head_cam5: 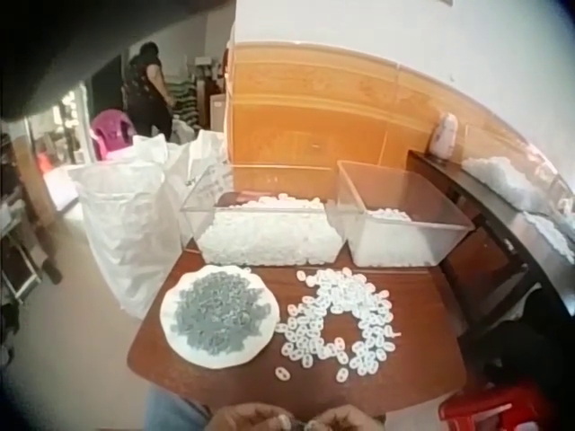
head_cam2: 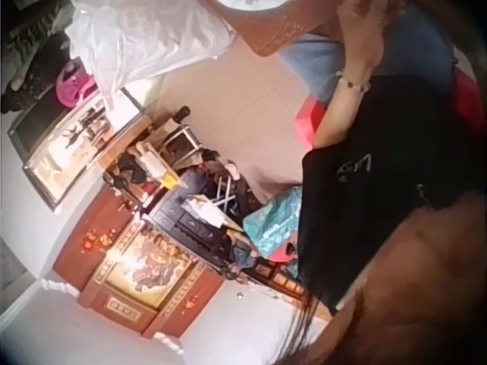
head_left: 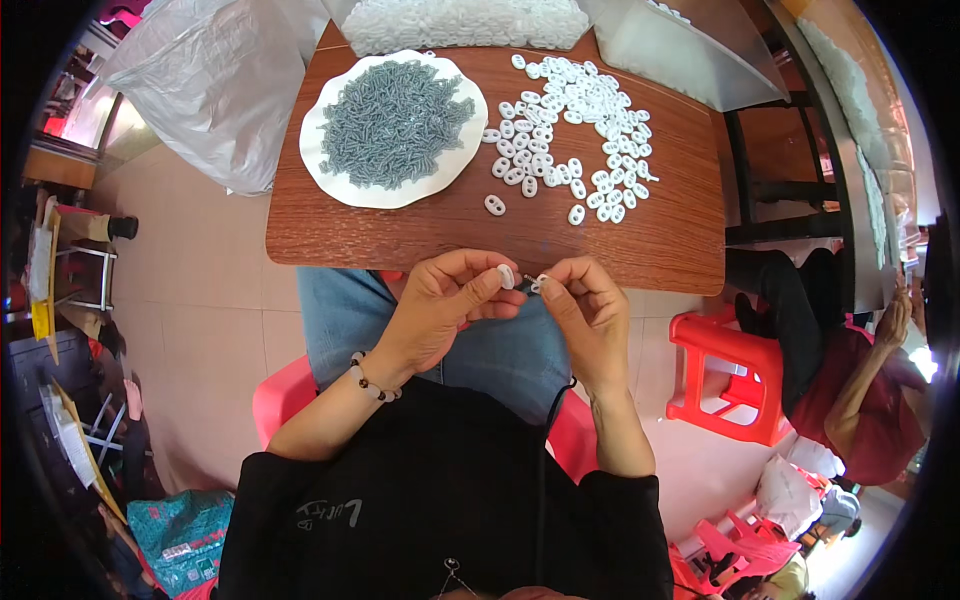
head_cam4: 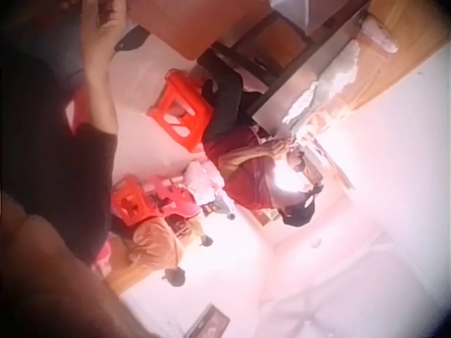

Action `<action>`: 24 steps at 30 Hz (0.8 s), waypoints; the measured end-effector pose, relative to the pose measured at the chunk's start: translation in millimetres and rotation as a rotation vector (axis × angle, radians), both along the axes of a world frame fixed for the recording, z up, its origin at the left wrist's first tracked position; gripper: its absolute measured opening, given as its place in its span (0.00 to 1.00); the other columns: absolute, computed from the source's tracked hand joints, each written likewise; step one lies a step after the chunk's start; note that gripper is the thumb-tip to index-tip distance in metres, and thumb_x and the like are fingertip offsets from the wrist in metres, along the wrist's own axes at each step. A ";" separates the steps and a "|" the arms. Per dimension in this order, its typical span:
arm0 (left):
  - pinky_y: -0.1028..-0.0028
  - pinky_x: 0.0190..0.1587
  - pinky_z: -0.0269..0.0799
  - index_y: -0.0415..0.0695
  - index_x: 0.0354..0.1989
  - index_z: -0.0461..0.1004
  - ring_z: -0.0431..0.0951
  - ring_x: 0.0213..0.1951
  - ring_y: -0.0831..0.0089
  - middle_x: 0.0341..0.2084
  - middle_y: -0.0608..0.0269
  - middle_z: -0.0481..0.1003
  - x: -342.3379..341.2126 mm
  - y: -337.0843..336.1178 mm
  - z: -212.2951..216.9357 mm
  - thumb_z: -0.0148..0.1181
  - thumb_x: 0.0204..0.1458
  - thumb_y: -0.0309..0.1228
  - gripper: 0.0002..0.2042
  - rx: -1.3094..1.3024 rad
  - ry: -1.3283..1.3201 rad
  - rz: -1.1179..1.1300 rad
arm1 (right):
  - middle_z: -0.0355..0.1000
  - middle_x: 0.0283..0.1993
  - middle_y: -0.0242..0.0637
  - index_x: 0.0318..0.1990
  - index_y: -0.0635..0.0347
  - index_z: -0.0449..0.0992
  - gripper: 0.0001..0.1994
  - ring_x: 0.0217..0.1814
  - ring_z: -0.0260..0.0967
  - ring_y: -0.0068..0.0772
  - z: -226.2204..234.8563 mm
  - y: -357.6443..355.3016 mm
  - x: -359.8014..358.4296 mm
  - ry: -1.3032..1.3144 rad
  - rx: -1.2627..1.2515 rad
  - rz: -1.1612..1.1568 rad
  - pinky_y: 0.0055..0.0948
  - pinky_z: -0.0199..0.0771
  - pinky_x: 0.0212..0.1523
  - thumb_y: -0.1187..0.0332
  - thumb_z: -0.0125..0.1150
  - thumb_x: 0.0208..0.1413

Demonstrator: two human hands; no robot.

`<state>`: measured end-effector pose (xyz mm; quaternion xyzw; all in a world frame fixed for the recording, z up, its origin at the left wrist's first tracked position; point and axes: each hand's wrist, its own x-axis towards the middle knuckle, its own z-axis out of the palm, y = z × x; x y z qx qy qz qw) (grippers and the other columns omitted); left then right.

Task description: Assembling small plastic components by inserting small grey pins into white oval plastic bases.

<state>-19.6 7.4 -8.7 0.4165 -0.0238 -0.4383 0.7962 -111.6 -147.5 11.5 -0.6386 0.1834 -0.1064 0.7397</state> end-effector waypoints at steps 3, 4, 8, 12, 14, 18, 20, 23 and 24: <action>0.77 0.38 0.78 0.37 0.46 0.74 0.79 0.37 0.74 0.35 0.60 0.78 0.9 3.6 -1.4 0.56 0.59 0.28 0.11 0.026 -0.012 -0.041 | 0.71 0.34 0.28 0.37 0.64 0.73 0.02 0.36 0.65 0.14 1.4 0.9 -0.7 -0.016 -0.124 0.023 0.15 0.64 0.40 0.76 0.58 0.58; 0.77 0.38 0.78 0.37 0.46 0.74 0.79 0.37 0.74 0.35 0.60 0.78 1.5 4.4 -2.8 0.56 0.59 0.28 0.11 0.027 -0.010 -0.043 | 0.71 0.34 0.28 0.37 0.64 0.73 0.02 0.36 0.65 0.14 0.8 0.8 -1.0 -0.014 -0.123 0.021 0.15 0.64 0.40 0.76 0.58 0.58; 0.77 0.37 0.78 0.36 0.49 0.74 0.79 0.33 0.75 0.35 0.60 0.78 3.4 5.2 -8.4 0.57 0.58 0.28 0.13 0.018 -0.011 -0.034 | 0.72 0.34 0.29 0.37 0.65 0.74 0.03 0.36 0.66 0.14 1.6 0.0 -1.5 0.008 -0.205 -0.004 0.16 0.65 0.40 0.77 0.60 0.56; 0.78 0.36 0.78 0.35 0.48 0.74 0.79 0.32 0.76 0.34 0.59 0.78 3.2 4.3 -6.5 0.58 0.57 0.27 0.13 0.039 -0.002 -0.024 | 0.72 0.34 0.29 0.36 0.66 0.74 0.03 0.36 0.66 0.15 -0.9 0.3 -0.9 -0.031 -0.292 -0.038 0.16 0.66 0.39 0.78 0.61 0.55; 0.78 0.36 0.78 0.35 0.47 0.74 0.79 0.32 0.76 0.34 0.59 0.79 2.5 3.4 -8.2 0.58 0.57 0.27 0.12 0.044 -0.024 -0.013 | 0.73 0.32 0.29 0.35 0.65 0.75 0.03 0.35 0.66 0.16 -0.6 1.3 -0.3 -0.030 -0.297 -0.063 0.17 0.66 0.39 0.78 0.62 0.54; 0.77 0.36 0.78 0.34 0.46 0.75 0.80 0.33 0.75 0.35 0.58 0.79 1.1 2.9 -11.9 0.59 0.56 0.26 0.12 0.049 -0.066 0.028 | 0.74 0.31 0.29 0.34 0.65 0.76 0.03 0.34 0.66 0.17 2.2 2.9 0.7 -0.010 -0.271 -0.094 0.19 0.67 0.39 0.77 0.63 0.53; 0.77 0.36 0.78 0.34 0.46 0.75 0.80 0.33 0.74 0.35 0.58 0.79 0.7 2.7 -12.6 0.59 0.56 0.26 0.12 0.046 -0.085 0.027 | 0.73 0.32 0.28 0.35 0.66 0.75 0.03 0.35 0.65 0.16 2.9 1.3 -0.5 -0.003 -0.295 -0.077 0.17 0.66 0.39 0.78 0.62 0.54; 0.77 0.36 0.79 0.34 0.46 0.75 0.80 0.33 0.74 0.35 0.58 0.79 0.9 2.9 -13.8 0.59 0.56 0.26 0.12 0.045 -0.116 0.027 | 0.71 0.33 0.28 0.36 0.66 0.74 0.03 0.35 0.64 0.15 0.9 0.5 -0.5 -0.004 -0.311 -0.062 0.16 0.65 0.38 0.78 0.61 0.54; 0.77 0.36 0.79 0.34 0.46 0.75 0.80 0.34 0.74 0.35 0.58 0.79 0.8 3.0 -14.2 0.59 0.56 0.26 0.11 0.046 -0.127 0.027 | 0.71 0.33 0.28 0.36 0.66 0.74 0.03 0.35 0.64 0.15 0.2 0.6 -0.3 -0.012 -0.303 -0.064 0.16 0.64 0.38 0.78 0.62 0.54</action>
